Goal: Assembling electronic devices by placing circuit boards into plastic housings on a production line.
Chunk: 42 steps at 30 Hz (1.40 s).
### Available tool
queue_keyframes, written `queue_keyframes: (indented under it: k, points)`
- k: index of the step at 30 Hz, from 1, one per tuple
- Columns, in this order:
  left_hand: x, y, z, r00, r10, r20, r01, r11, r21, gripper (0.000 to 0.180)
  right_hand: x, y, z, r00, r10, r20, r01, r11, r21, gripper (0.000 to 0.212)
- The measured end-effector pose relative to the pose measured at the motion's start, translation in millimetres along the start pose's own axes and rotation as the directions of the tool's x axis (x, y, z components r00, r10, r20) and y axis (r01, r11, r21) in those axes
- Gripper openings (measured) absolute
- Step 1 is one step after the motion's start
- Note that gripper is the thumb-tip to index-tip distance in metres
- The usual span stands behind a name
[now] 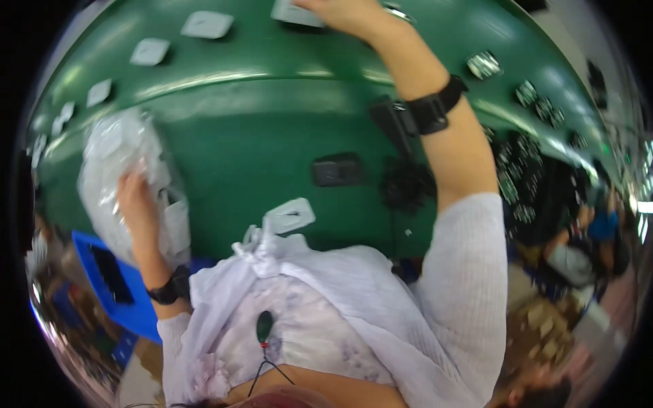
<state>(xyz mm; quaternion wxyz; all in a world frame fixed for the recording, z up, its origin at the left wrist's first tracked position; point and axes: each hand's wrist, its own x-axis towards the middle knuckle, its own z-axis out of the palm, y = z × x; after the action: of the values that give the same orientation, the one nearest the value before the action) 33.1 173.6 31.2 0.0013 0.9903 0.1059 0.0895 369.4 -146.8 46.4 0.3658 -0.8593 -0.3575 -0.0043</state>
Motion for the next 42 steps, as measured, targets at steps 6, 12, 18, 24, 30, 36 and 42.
queue_keyframes:
  k: [6, 12, 18, 24, 30, 36, 42]
  points:
    - [-6, -11, -7, 0.998, -0.063, 0.029, 0.065, 0.994, -0.084, 0.021, -80, -60, -85, 0.981, 0.185, -0.051, -0.18, 0.979, 0.095, 0.03]
    - [-14, 15, -42, 0.887, -0.376, -0.267, 0.178, 0.814, -0.553, 0.026, -194, -52, -95, 0.899, 0.414, -0.14, -0.431, 0.893, -0.126, 0.012]
    - [20, 99, -35, 0.919, -0.25, -0.306, -0.098, 0.604, -0.791, 0.021, -255, -53, -58, 0.852, 0.486, -0.195, -0.522, 0.82, -0.236, 0.017]
    - [38, 175, -10, 0.999, 0.013, -0.035, -0.037, 0.282, -0.959, 0.023, -253, -59, -33, 0.91, 0.354, -0.217, -0.412, 0.829, -0.377, 0.016]
    - [54, 211, 2, 0.981, 0.112, 0.158, 0.135, 0.193, -0.972, 0.022, -246, -58, -39, 0.91, 0.346, -0.229, -0.409, 0.841, -0.355, 0.018]
    - [58, 221, 4, 0.954, 0.211, 0.214, 0.182, 0.163, -0.97, 0.024, -204, -82, -28, 0.736, 0.675, -0.054, -0.543, 0.636, 0.547, 0.01]
    - [63, 230, -6, 0.966, 0.194, 0.173, 0.137, 0.189, -0.972, 0.024, -171, -107, -9, 0.861, 0.509, 0.022, -0.342, 0.546, 0.765, 0.009]
